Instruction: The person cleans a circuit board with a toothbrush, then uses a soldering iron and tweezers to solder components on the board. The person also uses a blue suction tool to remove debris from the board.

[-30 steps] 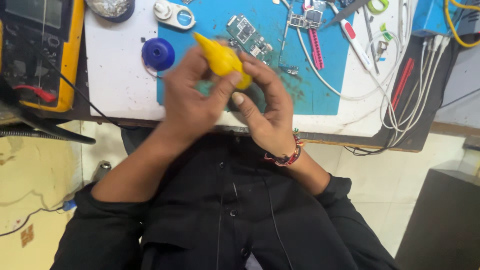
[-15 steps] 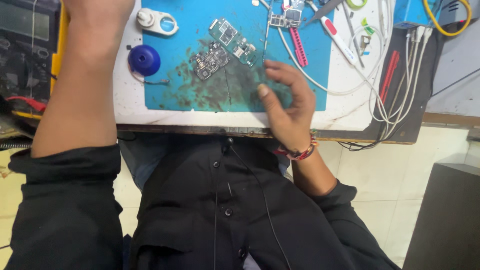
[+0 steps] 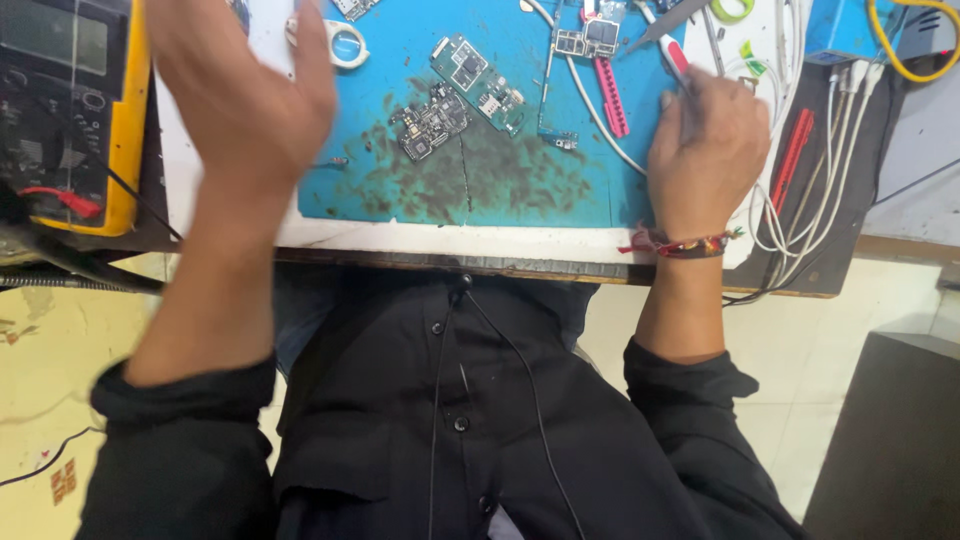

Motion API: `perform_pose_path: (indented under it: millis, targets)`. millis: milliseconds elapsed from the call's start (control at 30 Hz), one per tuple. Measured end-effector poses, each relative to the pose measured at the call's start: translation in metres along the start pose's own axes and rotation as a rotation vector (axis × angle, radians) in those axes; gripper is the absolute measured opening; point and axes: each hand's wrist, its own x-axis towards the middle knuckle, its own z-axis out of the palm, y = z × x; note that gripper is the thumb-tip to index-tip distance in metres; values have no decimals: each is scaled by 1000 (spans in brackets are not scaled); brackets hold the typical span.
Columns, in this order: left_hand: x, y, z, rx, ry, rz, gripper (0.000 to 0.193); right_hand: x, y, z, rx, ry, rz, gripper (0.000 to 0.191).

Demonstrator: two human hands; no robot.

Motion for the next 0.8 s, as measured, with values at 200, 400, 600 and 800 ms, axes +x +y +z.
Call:
perform_pose_path:
  millis: [200, 400, 600, 800]
  targets:
    - [-46, 52, -11, -341, -352, -146, 41, 8, -4, 8, -42, -55, -4, 10]
    - [-38, 54, -17, -238, -381, -79, 51, 5, -13, 17, 41, 0, -24, 20]
    - [-42, 53, -14, -184, -407, -54, 53, 9, 0, 19, -46, -4, -59, 19]
    - [-43, 52, -16, -176, -412, -49, 50, 15, 7, 14, -1, -124, 51, 15]
